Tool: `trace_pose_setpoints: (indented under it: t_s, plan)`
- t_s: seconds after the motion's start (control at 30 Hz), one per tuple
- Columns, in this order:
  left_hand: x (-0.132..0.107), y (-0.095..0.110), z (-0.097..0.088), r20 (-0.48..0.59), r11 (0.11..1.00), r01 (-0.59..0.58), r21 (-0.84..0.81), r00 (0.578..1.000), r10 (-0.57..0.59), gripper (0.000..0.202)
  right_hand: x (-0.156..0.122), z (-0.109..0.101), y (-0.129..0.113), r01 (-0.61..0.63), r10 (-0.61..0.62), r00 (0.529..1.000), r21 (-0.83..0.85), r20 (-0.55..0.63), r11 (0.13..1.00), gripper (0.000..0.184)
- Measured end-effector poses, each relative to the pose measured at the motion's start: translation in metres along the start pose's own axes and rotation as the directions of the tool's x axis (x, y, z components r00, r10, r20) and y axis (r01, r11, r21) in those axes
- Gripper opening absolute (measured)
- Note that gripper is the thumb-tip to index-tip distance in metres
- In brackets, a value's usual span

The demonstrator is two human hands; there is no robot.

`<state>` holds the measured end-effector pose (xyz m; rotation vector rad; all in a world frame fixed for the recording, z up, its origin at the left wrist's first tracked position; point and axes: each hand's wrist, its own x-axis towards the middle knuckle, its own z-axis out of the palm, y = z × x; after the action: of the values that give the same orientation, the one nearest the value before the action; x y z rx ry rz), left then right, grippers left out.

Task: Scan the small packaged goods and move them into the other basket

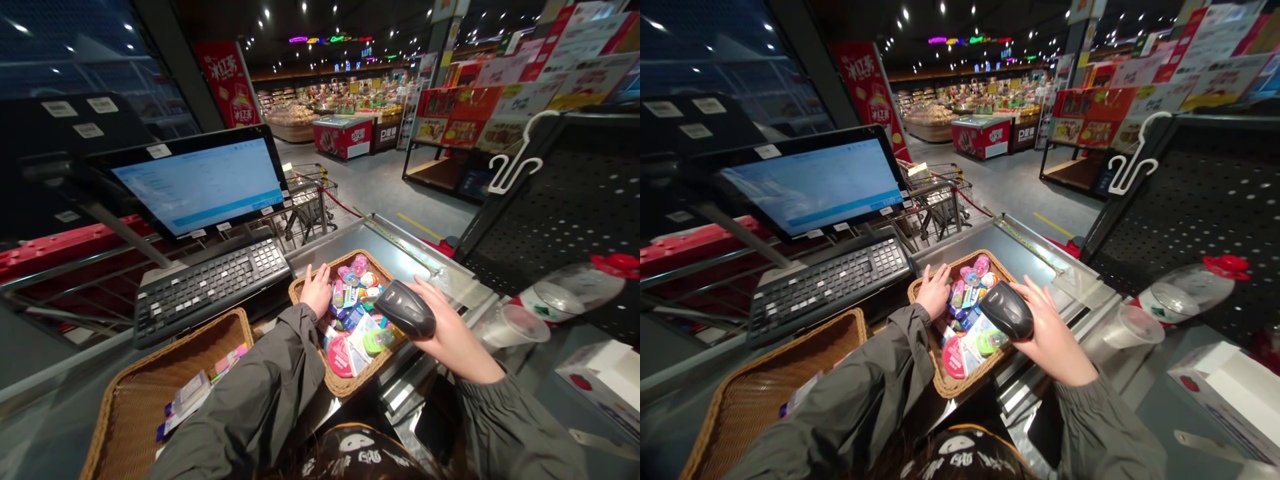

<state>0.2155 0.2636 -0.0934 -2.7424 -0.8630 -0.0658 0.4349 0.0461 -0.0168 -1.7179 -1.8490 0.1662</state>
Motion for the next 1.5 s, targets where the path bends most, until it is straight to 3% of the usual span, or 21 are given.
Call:
trace_pose_setpoints:
  t_s: [0.3, 0.57, 0.77, 1.0, 1.17, 1.5]
  plan:
    - [0.002, -0.006, -0.002, -0.014, 0.991, 0.066, -0.115, 0.998, -0.068, 0.028, 0.010, 0.001, 0.005, -0.011, 0.011, 0.999, -0.001, 0.033, 1.000, 0.059]
    - [-0.015, -0.027, -0.039, -0.108, 0.965, 0.131, -0.227, 0.981, -0.159, 0.009, 0.015, 0.006, -0.006, 0.013, -0.013, 0.999, 0.014, 0.046, 1.000, 0.061]
    - [-0.045, -0.045, -0.067, -0.230, 0.943, 0.074, -0.325, 0.961, -0.154, 0.018, 0.019, 0.011, -0.018, 0.086, -0.086, 0.996, -0.006, 0.025, 0.996, 0.062]
    - [-0.089, -0.063, -0.075, -0.340, 0.910, 0.045, -0.412, 0.919, -0.200, 0.021, 0.020, 0.015, -0.041, 0.134, -0.134, 0.991, 0.009, 0.020, 0.991, 0.064]
    - [-0.119, -0.071, -0.084, -0.378, 0.889, 0.085, -0.451, 0.884, -0.276, 0.021, 0.018, 0.021, -0.058, 0.179, -0.179, 0.984, 0.028, 0.023, 0.983, 0.072]
    - [-0.176, -0.079, -0.110, -0.400, 0.871, 0.189, -0.454, 0.830, -0.389, 0.020, 0.016, 0.029, -0.098, 0.271, -0.271, 0.962, -0.010, 0.034, 0.962, 0.064]
